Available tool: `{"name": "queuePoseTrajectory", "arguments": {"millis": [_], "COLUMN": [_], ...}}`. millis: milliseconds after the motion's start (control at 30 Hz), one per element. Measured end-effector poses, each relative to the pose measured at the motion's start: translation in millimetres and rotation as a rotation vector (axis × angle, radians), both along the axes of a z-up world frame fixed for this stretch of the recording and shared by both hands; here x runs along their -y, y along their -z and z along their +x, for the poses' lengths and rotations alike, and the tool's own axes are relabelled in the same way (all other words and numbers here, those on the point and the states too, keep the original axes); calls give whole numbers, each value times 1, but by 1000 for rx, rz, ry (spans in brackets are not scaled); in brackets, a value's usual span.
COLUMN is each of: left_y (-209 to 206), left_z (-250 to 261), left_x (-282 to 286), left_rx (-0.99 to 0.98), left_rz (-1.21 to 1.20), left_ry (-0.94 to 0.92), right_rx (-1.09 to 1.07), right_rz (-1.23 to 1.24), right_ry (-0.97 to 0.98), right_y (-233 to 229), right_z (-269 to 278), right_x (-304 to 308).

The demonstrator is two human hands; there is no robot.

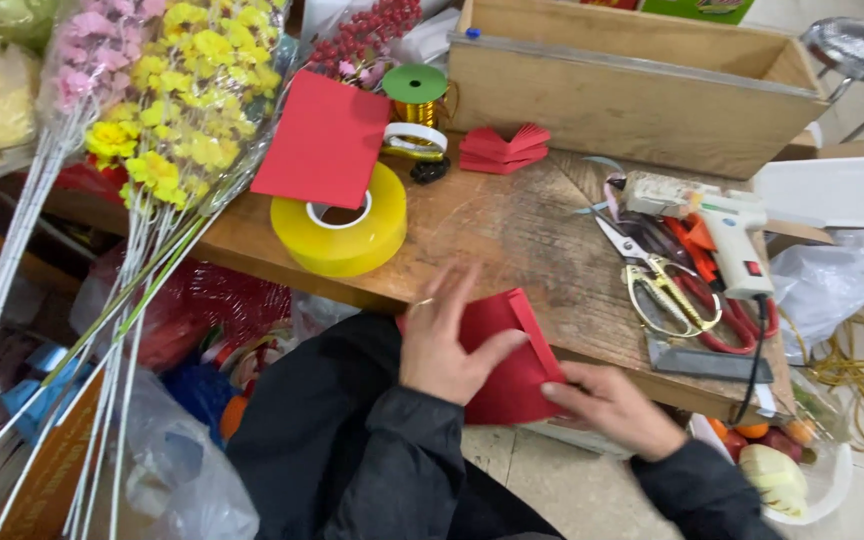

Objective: Folding a piece of red paper into an accordion shape for decorations.

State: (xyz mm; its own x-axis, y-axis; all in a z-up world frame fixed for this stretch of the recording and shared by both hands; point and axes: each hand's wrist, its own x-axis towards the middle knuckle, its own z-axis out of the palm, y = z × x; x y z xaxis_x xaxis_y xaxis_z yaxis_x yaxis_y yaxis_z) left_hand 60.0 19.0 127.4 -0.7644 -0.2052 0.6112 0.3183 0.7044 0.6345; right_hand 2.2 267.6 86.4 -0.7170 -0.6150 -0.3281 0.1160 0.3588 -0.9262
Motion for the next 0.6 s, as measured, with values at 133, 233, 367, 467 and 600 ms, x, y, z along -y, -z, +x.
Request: {"name": "queuePoseTrajectory", "arguments": {"millis": [133,233,367,467,600], "left_y": [-12,-13,3,10,13], "left_z": [-10,-13,-12,-10,-12], "left_x": [-4,-7,-5,-4,-7], "left_rx": [239,461,423,428,444], "left_rz": [105,565,912,1011,1060], "left_ry": [140,121,150,167,120], "right_rx": [-156,-152,-90,49,203], "right_rz": [155,76,-174,-307,-382], "right_ry": [-223,-138,119,221,363], "right_y": [-53,-51,-27,-9,6], "right_z": [-13,-18,-14,-14,-21], "right_x": [-8,-16,-20,-20,-25]}}
